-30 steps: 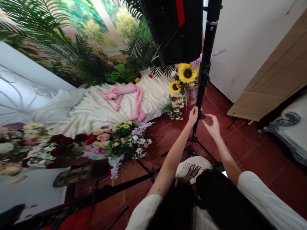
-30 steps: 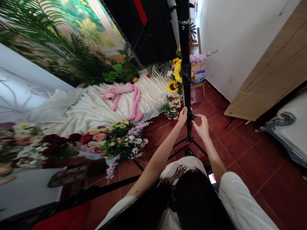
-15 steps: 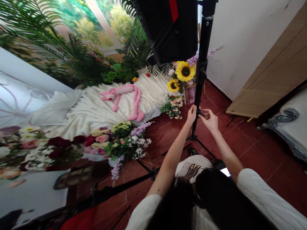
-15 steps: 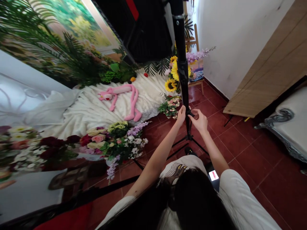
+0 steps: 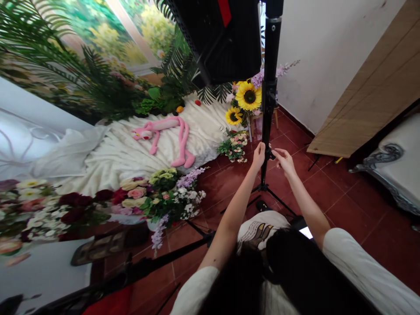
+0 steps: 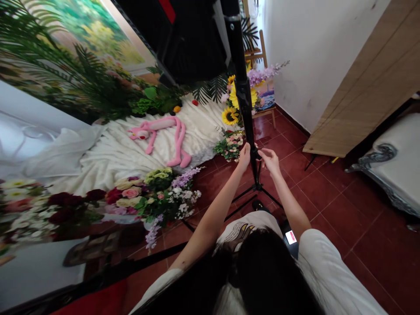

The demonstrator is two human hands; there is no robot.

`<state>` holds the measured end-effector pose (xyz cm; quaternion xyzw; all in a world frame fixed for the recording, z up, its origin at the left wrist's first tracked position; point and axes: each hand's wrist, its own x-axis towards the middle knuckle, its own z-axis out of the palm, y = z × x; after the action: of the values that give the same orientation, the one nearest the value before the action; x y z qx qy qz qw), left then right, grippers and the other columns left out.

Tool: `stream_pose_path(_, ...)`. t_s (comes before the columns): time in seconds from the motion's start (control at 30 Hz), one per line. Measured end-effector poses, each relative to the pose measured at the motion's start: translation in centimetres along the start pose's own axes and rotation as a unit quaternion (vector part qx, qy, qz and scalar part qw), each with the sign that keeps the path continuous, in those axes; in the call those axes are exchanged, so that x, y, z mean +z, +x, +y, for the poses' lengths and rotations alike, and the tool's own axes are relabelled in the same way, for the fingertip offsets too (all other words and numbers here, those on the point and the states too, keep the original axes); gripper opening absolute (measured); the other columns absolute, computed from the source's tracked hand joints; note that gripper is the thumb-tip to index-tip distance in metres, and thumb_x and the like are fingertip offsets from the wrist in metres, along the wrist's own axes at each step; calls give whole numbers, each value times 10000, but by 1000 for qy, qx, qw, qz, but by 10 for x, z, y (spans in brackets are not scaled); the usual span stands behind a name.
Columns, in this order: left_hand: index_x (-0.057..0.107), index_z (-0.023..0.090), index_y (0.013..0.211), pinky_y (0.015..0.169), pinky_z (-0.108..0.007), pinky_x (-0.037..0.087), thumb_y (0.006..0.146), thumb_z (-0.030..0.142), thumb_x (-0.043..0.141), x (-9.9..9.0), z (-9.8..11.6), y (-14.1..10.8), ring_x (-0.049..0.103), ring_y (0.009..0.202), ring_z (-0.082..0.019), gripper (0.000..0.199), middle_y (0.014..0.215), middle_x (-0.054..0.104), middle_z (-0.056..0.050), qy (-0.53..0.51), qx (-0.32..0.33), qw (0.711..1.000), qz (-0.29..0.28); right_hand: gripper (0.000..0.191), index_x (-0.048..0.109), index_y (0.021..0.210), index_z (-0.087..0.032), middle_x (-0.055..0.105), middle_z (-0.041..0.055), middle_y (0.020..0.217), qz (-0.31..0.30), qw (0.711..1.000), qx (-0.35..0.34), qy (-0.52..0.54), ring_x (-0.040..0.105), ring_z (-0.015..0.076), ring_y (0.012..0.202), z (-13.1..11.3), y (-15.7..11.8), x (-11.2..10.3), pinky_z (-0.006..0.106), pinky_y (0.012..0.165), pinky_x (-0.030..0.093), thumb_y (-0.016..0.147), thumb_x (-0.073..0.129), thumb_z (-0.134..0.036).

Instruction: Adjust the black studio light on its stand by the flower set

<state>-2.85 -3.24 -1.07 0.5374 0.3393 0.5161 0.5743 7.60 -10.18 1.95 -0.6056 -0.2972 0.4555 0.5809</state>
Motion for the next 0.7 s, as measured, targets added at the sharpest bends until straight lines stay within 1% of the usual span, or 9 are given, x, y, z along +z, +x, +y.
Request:
stream_pose_path(0.1, 641, 149, 998, 742, -263, 544, 869, 712, 405, -1, 7, -3, 646, 814, -143, 624, 931, 688, -75, 24, -9, 1000, 2, 438, 545, 976, -201, 689, -17, 703, 39, 998, 0, 47, 524, 58, 387, 13, -12, 8, 173, 386, 408, 751, 714, -536)
stream_pose_path(0.17, 641, 155, 1074, 836, -278, 536, 901, 659, 414, -6, 9, -6, 653, 922, -155, 579, 1033, 696, -86, 53, -17, 998, 12, 405, 500, 975, -215, 719, -3, 782, 50, 996, 7, 79, 559, 61, 412, 21, -21, 12, 176, 420, 460, 802, 667, -542)
stream_pose_path(0.23, 629, 169, 1153, 951, -298, 499, 912, 592, 470, -17, 7, -13, 634, 1058, -167, 512, 1170, 678, -93, 79, -19, 997, 12, 371, 475, 970, -225, 738, 4, 813, 34, 995, 27, 92, 584, 67, 432, 27, -31, 15, 174, 433, 481, 835, 647, -525)
stream_pose_path(0.33, 646, 170, 1146, 1017, -351, 467, 878, 538, 553, -49, -5, -35, 627, 1113, -194, 464, 1229, 665, -109, 88, -66, 993, -36, 299, 485, 930, -221, 748, 10, 785, -36, 994, 75, 72, 605, 74, 453, 30, -44, 17, 163, 437, 486, 868, 640, -469)
stream_pose_path(0.4, 677, 145, 1042, 990, -387, 487, 856, 554, 561, -79, -19, -61, 665, 1022, -211, 464, 1119, 705, -128, 77, -149, 983, -70, 222, 510, 896, -208, 746, 12, 756, -88, 989, 107, 49, 609, 70, 459, 31, -49, 20, 157, 447, 489, 890, 627, -397)
stream_pose_path(0.47, 686, 145, 996, 975, -394, 501, 824, 577, 586, -113, -33, -97, 676, 998, -219, 475, 1083, 719, -128, 67, -217, 971, -76, 151, 534, 863, -196, 741, 9, 733, -129, 983, 131, 26, 613, 65, 469, 32, -53, 26, 149, 457, 489, 899, 615, -320)
stream_pose_path(0.5, 688, 151, 979, 970, -394, 507, 803, 589, 603, -131, -39, -118, 676, 997, -219, 480, 1084, 720, -122, 66, -247, 964, -66, 132, 545, 849, -192, 738, 7, 723, -147, 979, 140, 14, 618, 65, 477, 33, -55, 30, 145, 461, 487, 895, 616, -294)
stream_pose_path(0.57, 685, 162, 958, 945, -396, 524, 760, 614, 627, -168, -50, -163, 685, 948, -212, 497, 1018, 731, -101, 86, -291, 953, 7, 129, 565, 834, -188, 734, 5, 713, -185, 971, 149, -10, 631, 67, 502, 37, -56, 41, 142, 473, 488, 876, 637, -286)
stream_pose_path(0.7, 681, 145, 917, 933, -420, 529, 703, 648, 640, -237, -51, -258, 697, 902, -228, 548, 923, 740, -101, 127, -334, 912, 203, 182, 576, 834, -191, 734, 8, 712, -264, 951, 154, -47, 642, 75, 529, 47, -58, 71, 152, 495, 499, 834, 686, -336)
